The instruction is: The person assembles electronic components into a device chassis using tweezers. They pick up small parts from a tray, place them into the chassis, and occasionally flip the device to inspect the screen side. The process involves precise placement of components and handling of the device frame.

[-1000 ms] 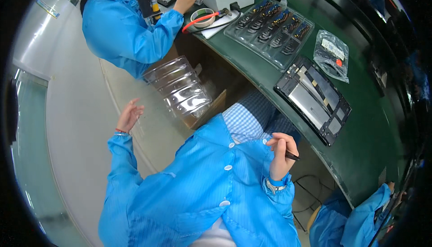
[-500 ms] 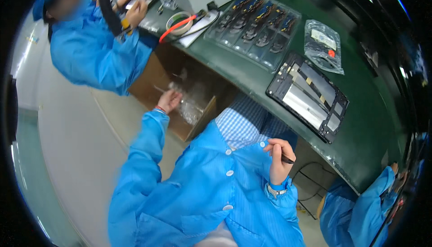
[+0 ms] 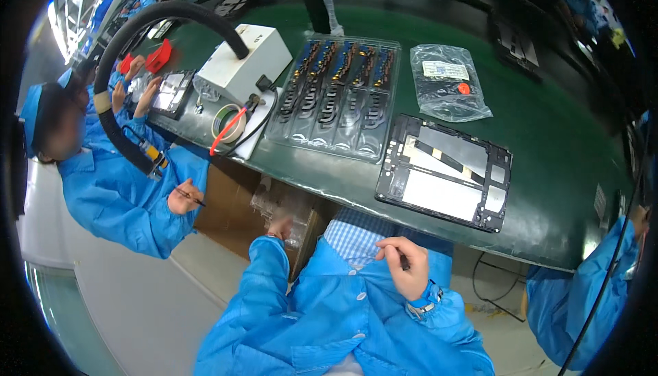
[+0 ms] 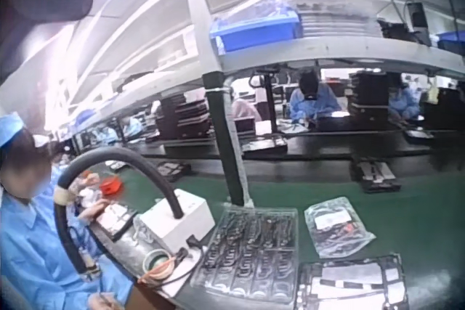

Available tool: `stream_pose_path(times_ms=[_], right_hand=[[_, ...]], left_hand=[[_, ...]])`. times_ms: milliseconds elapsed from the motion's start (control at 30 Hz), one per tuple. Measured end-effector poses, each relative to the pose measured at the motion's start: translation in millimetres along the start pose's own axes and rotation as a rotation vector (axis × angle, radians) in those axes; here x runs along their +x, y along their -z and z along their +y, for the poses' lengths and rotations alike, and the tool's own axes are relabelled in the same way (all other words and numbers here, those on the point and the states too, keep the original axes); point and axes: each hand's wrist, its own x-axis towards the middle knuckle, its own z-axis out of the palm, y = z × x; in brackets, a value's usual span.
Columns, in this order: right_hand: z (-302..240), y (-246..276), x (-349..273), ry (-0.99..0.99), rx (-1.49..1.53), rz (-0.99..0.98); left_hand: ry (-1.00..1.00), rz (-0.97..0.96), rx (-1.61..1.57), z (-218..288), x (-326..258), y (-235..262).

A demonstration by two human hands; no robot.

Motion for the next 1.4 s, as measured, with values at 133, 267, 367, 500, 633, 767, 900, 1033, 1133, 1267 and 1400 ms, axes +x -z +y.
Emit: stream_pose_path(times_ms=[133,267,367,500,633,767,900,1033,1133,1267,1400], right_hand=[[1.1,-1.6,4.6,0.048,-0.011,-0.055],[4.8,1.1,7.2,0.135,-0.071,-0.048],[-2.0,4.4,6.8,0.198,-0.102,-0.077],[-30.1,39.8,20.2,0.579,-0.252,-0.120],[-77.0,94.1,41.6,0.808,-0.647,-0.024],[-74.0,134.7,103.4,0.874,-0.663,0.312],[-38.1,161.5,125.2,0.668,-0.415,0.525],[-19.0,168.8,123.9,0.551,-0.279,0.593],[-20.8,167.3,124.3,0.553,-0.321,0.566],[-25.9,163.7,120.8,0.586,-0.429,0.544],[-25.9,167.6,117.5,0.579,-0.367,0.515]], left_hand=[[-0.081,0.134,0.468,9.4,-33.4,-7.6],[-0.535,0.264,1.180,71.5,-151.5,-15.7],[-0.653,0.127,1.408,133.8,-284.2,-33.2],[-1.046,-0.478,1.115,190.1,-410.4,-83.8],[-1.689,-0.300,1.177,244.5,-432.3,-148.2],[-1.959,-0.099,1.010,336.4,-396.4,-237.2],[-1.967,0.154,1.332,382.3,-352.0,-294.5],[-2.017,0.172,1.457,384.4,-330.1,-313.2],[-1.973,0.208,1.553,386.2,-332.4,-316.6],[-2.112,0.142,1.356,392.2,-348.8,-301.0],[-2.036,0.061,1.149,393.1,-393.1,-271.9]])
